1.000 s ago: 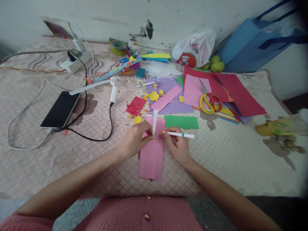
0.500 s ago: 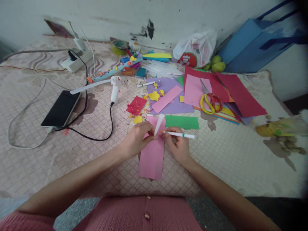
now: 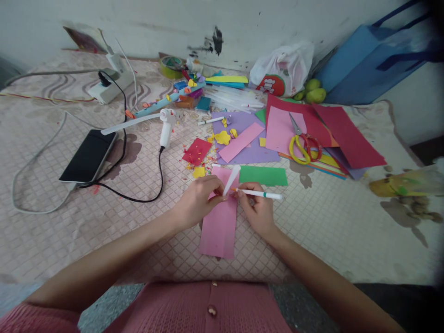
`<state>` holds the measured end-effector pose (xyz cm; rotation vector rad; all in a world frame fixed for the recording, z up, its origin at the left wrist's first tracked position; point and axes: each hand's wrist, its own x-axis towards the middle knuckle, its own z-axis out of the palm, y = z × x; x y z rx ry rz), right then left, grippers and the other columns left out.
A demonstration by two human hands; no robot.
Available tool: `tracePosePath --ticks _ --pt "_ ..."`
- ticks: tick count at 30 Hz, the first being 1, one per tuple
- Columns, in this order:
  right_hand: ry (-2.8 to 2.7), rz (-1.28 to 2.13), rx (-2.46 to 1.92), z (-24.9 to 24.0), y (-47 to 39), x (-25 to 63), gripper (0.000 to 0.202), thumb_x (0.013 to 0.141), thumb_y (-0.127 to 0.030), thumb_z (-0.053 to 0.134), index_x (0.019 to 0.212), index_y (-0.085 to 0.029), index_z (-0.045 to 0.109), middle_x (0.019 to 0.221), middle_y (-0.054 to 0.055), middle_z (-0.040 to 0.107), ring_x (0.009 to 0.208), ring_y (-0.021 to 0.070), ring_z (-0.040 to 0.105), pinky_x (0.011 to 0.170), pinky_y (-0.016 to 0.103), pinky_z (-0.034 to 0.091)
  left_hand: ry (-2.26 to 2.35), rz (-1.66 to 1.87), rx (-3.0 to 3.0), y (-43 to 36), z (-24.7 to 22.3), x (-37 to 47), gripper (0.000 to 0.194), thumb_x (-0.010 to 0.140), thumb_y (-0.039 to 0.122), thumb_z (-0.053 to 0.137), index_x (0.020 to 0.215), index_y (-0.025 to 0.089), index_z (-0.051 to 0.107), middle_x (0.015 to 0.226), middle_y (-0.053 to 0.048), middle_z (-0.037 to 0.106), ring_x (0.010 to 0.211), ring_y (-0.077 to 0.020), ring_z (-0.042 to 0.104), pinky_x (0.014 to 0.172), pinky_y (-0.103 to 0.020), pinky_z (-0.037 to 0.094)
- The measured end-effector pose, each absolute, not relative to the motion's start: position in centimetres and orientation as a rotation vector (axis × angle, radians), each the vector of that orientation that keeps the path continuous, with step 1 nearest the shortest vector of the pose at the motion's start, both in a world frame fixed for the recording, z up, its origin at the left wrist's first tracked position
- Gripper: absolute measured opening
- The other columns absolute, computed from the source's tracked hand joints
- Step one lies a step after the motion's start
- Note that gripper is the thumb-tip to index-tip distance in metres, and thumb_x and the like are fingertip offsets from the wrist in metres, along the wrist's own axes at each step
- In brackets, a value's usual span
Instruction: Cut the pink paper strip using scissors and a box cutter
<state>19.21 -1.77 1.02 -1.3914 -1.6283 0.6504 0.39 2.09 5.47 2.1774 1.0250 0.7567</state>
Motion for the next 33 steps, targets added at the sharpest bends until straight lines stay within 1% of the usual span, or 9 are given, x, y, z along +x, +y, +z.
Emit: tracePosePath --ticks 8,12,14,18,21,28,33 --pt "-1.569 0.661 -1.370 1.3 -1.9 19.2 0.004 0.088 -0.024 0.053 0.090 -0.022 0.056 0.076 0.001 0.064 0.067 0.0138 0.059 0.059 0.026 0.047 0.983 0.749 2.218 2.1 5.5 0.6 0.002 0.082 0.013 0.064 0.081 0.014 0.064 0.079 -0.002 0.064 0.072 -0.0135 0.058 0.067 -0.024 0.044" --pt "-1.530 0.770 -1.423 1.4 -2.1 19.3 0.004 0.086 -0.023 0.054 0.083 -0.021 0.056 0.066 -0.002 0.057 0.053 0.0103 0.049 0.049 0.023 0.038 0.978 0.716 2.239 2.2 5.6 0.7 0.007 0.086 0.016 0.061 0.079 0.014 0.062 0.078 -0.002 0.063 0.072 -0.0139 0.057 0.066 -0.024 0.043" --pt "-1.531 0.835 -1.418 1.3 -2.0 19.3 0.005 0.085 -0.022 0.055 0.080 -0.020 0.056 0.065 -0.003 0.056 0.052 0.0098 0.046 0.048 0.023 0.036 0.982 0.688 2.241 2.3 5.6 0.7 0.008 0.086 0.016 0.061 0.078 0.014 0.061 0.078 -0.002 0.063 0.073 -0.0141 0.056 0.067 -0.025 0.043" --pt "-1.547 0.932 -1.383 1.1 -1.6 19.2 0.006 0.084 -0.022 0.055 0.079 -0.020 0.056 0.068 -0.001 0.058 0.057 0.0108 0.049 0.051 0.023 0.038 0.978 0.685 2.231 2.4 5.7 0.5 0.004 0.085 0.013 0.060 0.084 0.015 0.064 0.086 -0.004 0.064 0.082 -0.0161 0.058 0.073 -0.027 0.045" --pt "-1.564 0.965 -1.394 1.2 -1.2 19.1 0.006 0.083 -0.023 0.055 0.078 -0.020 0.057 0.067 -0.001 0.057 0.058 0.0117 0.050 0.052 0.024 0.038 0.973 0.689 2.235 2.4 5.7 0.4 0.002 0.084 0.014 0.062 0.084 0.015 0.064 0.091 -0.005 0.063 0.088 -0.0178 0.059 0.078 -0.029 0.047" --pt "-1.608 1.011 -1.387 1.2 -0.7 19.0 0.006 0.082 -0.024 0.054 0.079 -0.019 0.057 0.064 -0.002 0.056 0.058 0.0124 0.052 0.052 0.024 0.041 0.959 0.704 2.240 2.5 5.7 0.5 0.002 0.083 0.017 0.065 0.082 0.015 0.064 0.090 -0.005 0.063 0.089 -0.0190 0.057 0.080 -0.031 0.045" --pt "-1.668 0.974 -1.440 1.4 -0.4 18.9 0.007 0.081 -0.024 0.054 0.077 -0.019 0.057 0.059 -0.003 0.055 0.052 0.0111 0.049 0.049 0.023 0.037 0.951 0.701 2.239 2.5 5.8 0.5 0.002 0.083 0.017 0.065 0.082 0.014 0.065 0.090 -0.006 0.063 0.089 -0.0197 0.057 0.082 -0.033 0.045"
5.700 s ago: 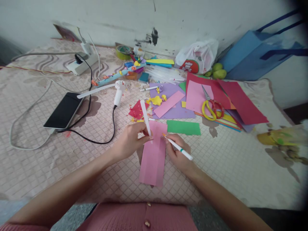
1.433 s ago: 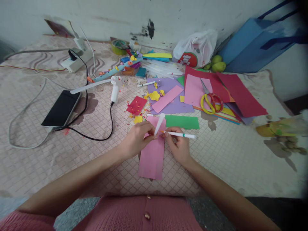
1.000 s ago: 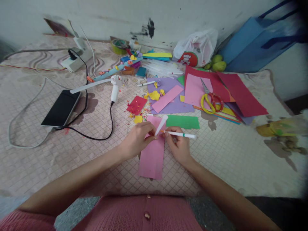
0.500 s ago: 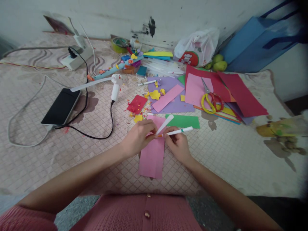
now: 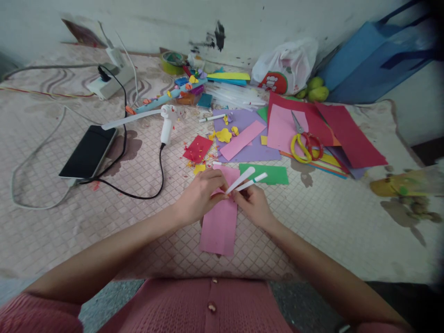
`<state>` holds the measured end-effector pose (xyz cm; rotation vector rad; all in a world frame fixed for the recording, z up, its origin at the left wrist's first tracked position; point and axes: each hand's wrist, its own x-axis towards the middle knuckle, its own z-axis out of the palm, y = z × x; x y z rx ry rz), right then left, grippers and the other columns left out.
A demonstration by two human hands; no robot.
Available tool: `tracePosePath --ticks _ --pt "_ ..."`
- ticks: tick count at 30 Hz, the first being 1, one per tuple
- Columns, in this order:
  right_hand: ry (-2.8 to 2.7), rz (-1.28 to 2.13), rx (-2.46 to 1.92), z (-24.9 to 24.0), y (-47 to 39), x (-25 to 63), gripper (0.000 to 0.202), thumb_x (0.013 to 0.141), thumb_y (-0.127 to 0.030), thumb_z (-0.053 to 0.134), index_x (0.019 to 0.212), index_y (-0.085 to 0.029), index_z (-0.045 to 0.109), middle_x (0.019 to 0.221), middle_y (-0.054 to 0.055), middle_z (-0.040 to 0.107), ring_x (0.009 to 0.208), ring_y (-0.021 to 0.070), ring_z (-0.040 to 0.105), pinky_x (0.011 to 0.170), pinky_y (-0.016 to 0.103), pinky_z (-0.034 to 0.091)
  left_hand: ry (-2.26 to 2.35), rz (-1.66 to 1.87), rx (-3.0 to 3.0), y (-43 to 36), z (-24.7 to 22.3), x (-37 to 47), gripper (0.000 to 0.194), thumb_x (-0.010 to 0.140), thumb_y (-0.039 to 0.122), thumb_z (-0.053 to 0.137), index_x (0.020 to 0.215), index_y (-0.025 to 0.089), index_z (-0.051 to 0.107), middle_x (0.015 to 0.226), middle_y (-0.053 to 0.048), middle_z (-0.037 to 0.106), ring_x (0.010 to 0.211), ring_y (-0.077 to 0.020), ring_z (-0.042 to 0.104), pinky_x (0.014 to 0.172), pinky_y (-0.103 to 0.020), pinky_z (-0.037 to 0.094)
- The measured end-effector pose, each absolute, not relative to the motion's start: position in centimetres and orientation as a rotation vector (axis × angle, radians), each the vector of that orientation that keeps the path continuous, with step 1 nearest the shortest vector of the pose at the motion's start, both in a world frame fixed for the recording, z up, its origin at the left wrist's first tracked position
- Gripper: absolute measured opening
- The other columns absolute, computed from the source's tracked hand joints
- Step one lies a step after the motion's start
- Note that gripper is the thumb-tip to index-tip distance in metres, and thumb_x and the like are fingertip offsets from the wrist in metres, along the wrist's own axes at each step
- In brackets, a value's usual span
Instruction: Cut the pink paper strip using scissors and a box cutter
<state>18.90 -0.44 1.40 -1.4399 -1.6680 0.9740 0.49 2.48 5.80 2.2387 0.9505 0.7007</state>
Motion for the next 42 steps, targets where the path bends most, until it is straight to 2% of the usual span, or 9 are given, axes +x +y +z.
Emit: tracePosePath --ticks 9,19,25,31,35,38,42 --pt "-1.712 1.036 -1.421 1.6 0.1 18.8 0.007 0.081 -0.024 0.052 0.079 -0.018 0.056 0.060 -0.002 0.056 0.053 0.0114 0.050 0.050 0.023 0.038 0.944 0.707 2.234 2.8 5.3 0.5 0.003 0.082 0.015 0.066 0.083 0.014 0.064 0.094 -0.006 0.064 0.093 -0.0206 0.057 0.085 -0.035 0.045" --pt "-1.764 0.970 -1.438 1.4 -0.4 18.9 0.007 0.082 -0.024 0.052 0.081 -0.019 0.056 0.057 -0.004 0.053 0.048 0.0095 0.046 0.046 0.021 0.034 0.977 0.707 2.249 2.9 5.3 0.5 0.006 0.083 0.015 0.064 0.077 0.015 0.061 0.087 -0.004 0.062 0.085 -0.0188 0.056 0.079 -0.034 0.045" --pt "-1.770 0.930 -1.382 1.2 -1.1 19.1 0.006 0.082 -0.020 0.052 0.080 -0.019 0.057 0.066 -0.001 0.058 0.056 0.0118 0.050 0.051 0.023 0.037 0.975 0.722 2.249 2.9 5.2 0.5 0.008 0.081 0.016 0.066 0.077 0.014 0.060 0.087 -0.005 0.062 0.086 -0.0193 0.056 0.079 -0.033 0.045" --pt "-1.811 0.862 -1.366 1.1 -2.0 19.0 0.005 0.085 -0.021 0.051 0.083 -0.021 0.056 0.068 -0.002 0.056 0.052 0.0107 0.046 0.048 0.023 0.033 0.988 0.738 2.271 3.0 5.3 0.6 0.012 0.084 0.014 0.060 0.072 0.015 0.057 0.080 -0.004 0.060 0.080 -0.0178 0.055 0.073 -0.030 0.044" --pt "-1.852 0.822 -1.352 1.1 -2.3 19.0 0.005 0.085 -0.021 0.051 0.085 -0.021 0.055 0.065 -0.003 0.055 0.049 0.0101 0.044 0.046 0.023 0.033 0.976 0.726 2.261 3.0 5.3 0.7 0.013 0.082 0.013 0.062 0.071 0.015 0.055 0.079 -0.003 0.058 0.079 -0.0173 0.055 0.072 -0.029 0.044" --pt "-1.889 0.792 -1.331 1.0 -2.4 18.9 0.005 0.086 -0.021 0.050 0.086 -0.021 0.056 0.069 -0.001 0.059 0.053 0.0112 0.049 0.049 0.023 0.037 0.978 0.733 2.260 3.0 5.3 0.7 0.012 0.081 0.010 0.062 0.072 0.014 0.055 0.079 -0.003 0.058 0.078 -0.0169 0.054 0.071 -0.029 0.043" --pt "-1.960 0.745 -1.278 1.0 -2.6 18.8 0.009 0.086 -0.018 0.050 0.091 -0.022 0.055 0.082 0.002 0.064 0.068 0.0148 0.059 0.060 0.026 0.046 0.976 0.744 2.256 3.1 5.2 0.7 0.013 0.079 0.008 0.065 0.073 0.014 0.056 0.080 -0.003 0.059 0.078 -0.0168 0.054 0.071 -0.028 0.042"
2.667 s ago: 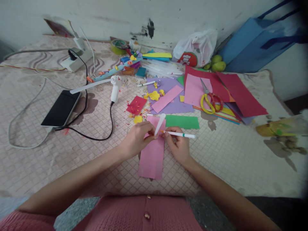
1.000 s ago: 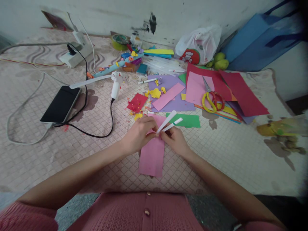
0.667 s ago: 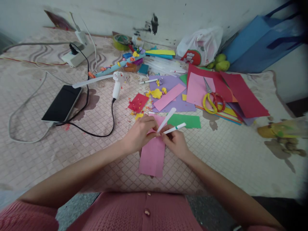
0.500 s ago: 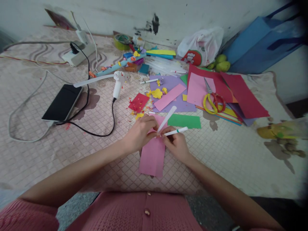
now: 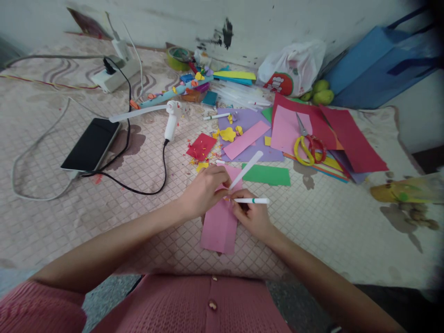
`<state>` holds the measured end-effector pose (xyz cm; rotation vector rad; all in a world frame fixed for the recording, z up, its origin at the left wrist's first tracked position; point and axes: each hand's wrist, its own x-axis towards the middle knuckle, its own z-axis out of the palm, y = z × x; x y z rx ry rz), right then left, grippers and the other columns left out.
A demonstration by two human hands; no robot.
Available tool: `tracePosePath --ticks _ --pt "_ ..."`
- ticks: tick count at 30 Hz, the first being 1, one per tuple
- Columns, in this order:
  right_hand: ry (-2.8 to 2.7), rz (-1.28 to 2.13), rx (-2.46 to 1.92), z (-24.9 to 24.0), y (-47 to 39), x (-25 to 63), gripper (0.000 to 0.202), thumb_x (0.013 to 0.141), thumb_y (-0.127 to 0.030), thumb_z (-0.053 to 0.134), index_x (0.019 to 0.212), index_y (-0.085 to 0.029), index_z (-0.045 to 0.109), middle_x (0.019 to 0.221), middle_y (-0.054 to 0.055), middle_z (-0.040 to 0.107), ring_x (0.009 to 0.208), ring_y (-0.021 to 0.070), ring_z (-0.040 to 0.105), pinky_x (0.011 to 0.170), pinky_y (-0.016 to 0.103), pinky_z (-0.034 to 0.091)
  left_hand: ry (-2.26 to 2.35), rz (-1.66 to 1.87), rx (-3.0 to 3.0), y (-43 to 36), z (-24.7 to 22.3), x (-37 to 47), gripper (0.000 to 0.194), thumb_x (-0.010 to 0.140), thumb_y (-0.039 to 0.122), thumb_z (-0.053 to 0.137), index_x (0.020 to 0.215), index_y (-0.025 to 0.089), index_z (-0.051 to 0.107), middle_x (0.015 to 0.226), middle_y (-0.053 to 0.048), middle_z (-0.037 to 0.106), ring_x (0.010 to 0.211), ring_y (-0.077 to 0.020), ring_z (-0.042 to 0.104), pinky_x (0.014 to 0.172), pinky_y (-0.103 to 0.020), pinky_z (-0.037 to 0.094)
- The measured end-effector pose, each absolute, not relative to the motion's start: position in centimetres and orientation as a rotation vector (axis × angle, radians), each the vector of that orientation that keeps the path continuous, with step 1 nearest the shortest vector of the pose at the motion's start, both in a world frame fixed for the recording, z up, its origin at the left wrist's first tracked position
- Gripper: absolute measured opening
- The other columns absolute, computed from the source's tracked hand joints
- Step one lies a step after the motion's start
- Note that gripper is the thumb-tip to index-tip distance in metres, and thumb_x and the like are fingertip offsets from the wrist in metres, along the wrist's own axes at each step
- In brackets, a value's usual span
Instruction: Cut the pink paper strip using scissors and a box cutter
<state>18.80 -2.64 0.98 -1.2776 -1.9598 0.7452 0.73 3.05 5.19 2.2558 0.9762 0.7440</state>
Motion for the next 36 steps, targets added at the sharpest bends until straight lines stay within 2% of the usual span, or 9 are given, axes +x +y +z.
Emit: tracePosePath --ticks 14,20,25,29,36 --pt "-2.175 0.487 -1.207 0.3 -3.6 18.6 0.011 0.090 -0.020 0.048 0.095 -0.023 0.058 0.086 0.006 0.066 0.079 0.0184 0.064 0.069 0.030 0.050 0.979 0.776 2.249 3.1 4.9 0.7 0.011 0.081 0.011 0.065 0.073 0.013 0.057 0.080 -0.003 0.059 0.077 -0.0161 0.053 0.071 -0.028 0.042" --pt "-1.831 0.633 -1.373 1.1 -3.6 19.5 0.004 0.085 -0.020 0.053 0.087 -0.020 0.057 0.070 -0.001 0.060 0.053 0.0102 0.049 0.049 0.022 0.039 0.973 0.794 2.253 3.2 4.6 0.6 0.013 0.079 0.014 0.069 0.073 0.013 0.057 0.081 -0.003 0.059 0.078 -0.0165 0.054 0.071 -0.028 0.042" --pt "-1.561 0.867 -1.479 2.7 -0.8 20.4 0.010 0.082 -0.027 0.057 0.084 -0.018 0.059 0.065 -0.002 0.057 0.051 0.0096 0.045 0.047 0.022 0.036 0.967 0.778 2.262 3.2 4.4 0.6 0.013 0.080 0.016 0.069 0.075 0.013 0.057 0.082 -0.003 0.060 0.079 -0.0171 0.054 0.073 -0.029 0.043" --pt "-1.616 1.003 -1.428 3.2 1.1 20.6 0.013 0.082 -0.029 0.058 0.086 -0.017 0.062 0.068 -0.001 0.058 0.052 0.0094 0.045 0.047 0.023 0.035 0.987 0.764 2.249 3.0 4.6 0.7 0.014 0.078 0.017 0.071 0.075 0.013 0.058 0.082 -0.003 0.061 0.081 -0.0176 0.055 0.075 -0.030 0.043" --pt "-1.825 0.744 -1.322 1.8 -1.3 19.9 0.004 0.084 -0.018 0.054 0.085 -0.019 0.058 0.069 -0.001 0.060 0.053 0.0098 0.050 0.049 0.022 0.039 1.011 0.777 2.256 3.1 4.6 0.7 0.012 0.079 0.013 0.068 0.074 0.013 0.058 0.082 -0.003 0.061 0.080 -0.0171 0.055 0.074 -0.029 0.043"
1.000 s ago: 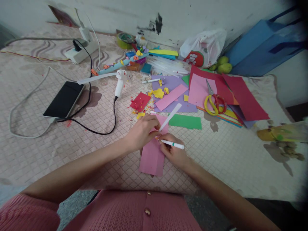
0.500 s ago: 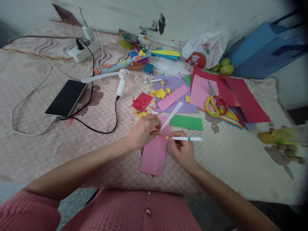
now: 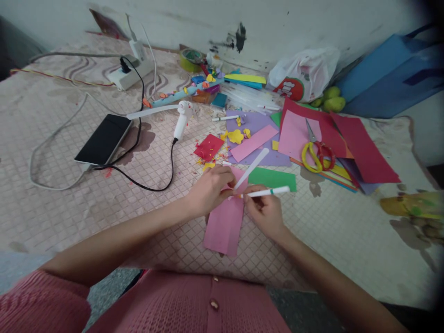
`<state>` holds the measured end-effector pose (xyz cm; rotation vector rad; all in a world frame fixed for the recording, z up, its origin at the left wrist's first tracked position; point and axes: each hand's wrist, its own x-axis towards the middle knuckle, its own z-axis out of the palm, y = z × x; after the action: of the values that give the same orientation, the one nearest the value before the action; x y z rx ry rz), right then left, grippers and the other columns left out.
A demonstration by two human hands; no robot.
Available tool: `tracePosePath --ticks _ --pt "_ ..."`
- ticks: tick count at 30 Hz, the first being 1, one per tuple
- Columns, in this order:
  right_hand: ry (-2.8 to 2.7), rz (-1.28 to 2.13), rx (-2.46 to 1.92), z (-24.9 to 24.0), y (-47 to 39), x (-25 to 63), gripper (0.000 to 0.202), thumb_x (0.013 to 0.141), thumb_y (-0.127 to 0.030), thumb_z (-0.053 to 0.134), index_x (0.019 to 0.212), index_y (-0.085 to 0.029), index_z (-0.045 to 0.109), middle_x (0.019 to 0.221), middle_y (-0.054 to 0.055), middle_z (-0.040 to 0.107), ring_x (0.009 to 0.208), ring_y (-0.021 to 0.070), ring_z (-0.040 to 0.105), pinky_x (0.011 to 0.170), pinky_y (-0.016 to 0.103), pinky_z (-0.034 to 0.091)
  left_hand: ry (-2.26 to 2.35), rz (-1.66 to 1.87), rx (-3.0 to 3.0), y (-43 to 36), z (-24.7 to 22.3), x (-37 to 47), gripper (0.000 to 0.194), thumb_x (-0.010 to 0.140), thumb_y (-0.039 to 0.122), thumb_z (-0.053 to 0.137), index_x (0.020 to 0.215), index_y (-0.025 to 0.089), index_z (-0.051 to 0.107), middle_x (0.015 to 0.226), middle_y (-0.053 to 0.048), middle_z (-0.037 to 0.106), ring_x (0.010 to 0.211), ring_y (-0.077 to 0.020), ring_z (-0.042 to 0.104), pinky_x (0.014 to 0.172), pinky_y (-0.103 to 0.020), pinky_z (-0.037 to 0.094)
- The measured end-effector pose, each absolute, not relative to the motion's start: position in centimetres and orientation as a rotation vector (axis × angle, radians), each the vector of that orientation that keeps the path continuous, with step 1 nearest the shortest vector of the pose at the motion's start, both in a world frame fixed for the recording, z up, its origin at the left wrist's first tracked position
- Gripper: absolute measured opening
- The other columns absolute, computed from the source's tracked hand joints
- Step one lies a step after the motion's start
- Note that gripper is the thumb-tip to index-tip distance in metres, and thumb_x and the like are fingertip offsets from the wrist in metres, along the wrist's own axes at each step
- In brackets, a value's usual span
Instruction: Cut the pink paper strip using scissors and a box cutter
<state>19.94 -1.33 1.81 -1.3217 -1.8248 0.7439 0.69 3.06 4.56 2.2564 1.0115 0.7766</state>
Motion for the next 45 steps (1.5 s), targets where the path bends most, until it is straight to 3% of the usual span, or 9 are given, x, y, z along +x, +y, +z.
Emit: tracePosePath --ticks 6,15,27,45 --pt "-2.124 0.545 -1.132 0.7 -2.9 19.4 0.014 0.087 -0.014 0.051 0.098 -0.020 0.057 0.084 0.004 0.065 0.074 0.0146 0.062 0.066 0.027 0.050 1.006 0.759 2.241 3.2 4.5 0.8 0.012 0.081 0.016 0.067 0.073 0.013 0.058 0.083 -0.003 0.061 0.082 -0.0172 0.055 0.077 -0.030 0.042" --pt "-2.201 0.477 -1.091 -0.1 -2.9 19.5 0.014 0.090 -0.017 0.050 0.102 -0.022 0.056 0.090 0.006 0.067 0.081 0.0168 0.065 0.070 0.030 0.053 0.979 0.808 2.265 3.5 4.0 0.8 0.014 0.081 0.017 0.068 0.073 0.013 0.056 0.081 -0.003 0.059 0.079 -0.0158 0.054 0.073 -0.028 0.042" --pt "-2.286 0.270 -1.051 0.4 -2.9 19.0 0.014 0.089 -0.014 0.048 0.100 -0.021 0.055 0.086 0.005 0.066 0.079 0.0181 0.065 0.069 0.030 0.054 0.986 0.798 2.255 3.3 4.2 0.8 0.012 0.080 0.013 0.067 0.074 0.014 0.056 0.082 -0.003 0.060 0.079 -0.0157 0.054 0.074 -0.029 0.043" --pt "-2.204 0.478 -1.123 0.1 -3.2 19.5 0.013 0.089 -0.015 0.049 0.101 -0.020 0.054 0.084 0.005 0.063 0.076 0.0162 0.062 0.067 0.029 0.051 0.980 0.786 2.245 3.3 4.2 0.7 0.013 0.082 0.017 0.066 0.074 0.014 0.056 0.083 -0.004 0.060 0.081 -0.0165 0.054 0.075 -0.029 0.042"
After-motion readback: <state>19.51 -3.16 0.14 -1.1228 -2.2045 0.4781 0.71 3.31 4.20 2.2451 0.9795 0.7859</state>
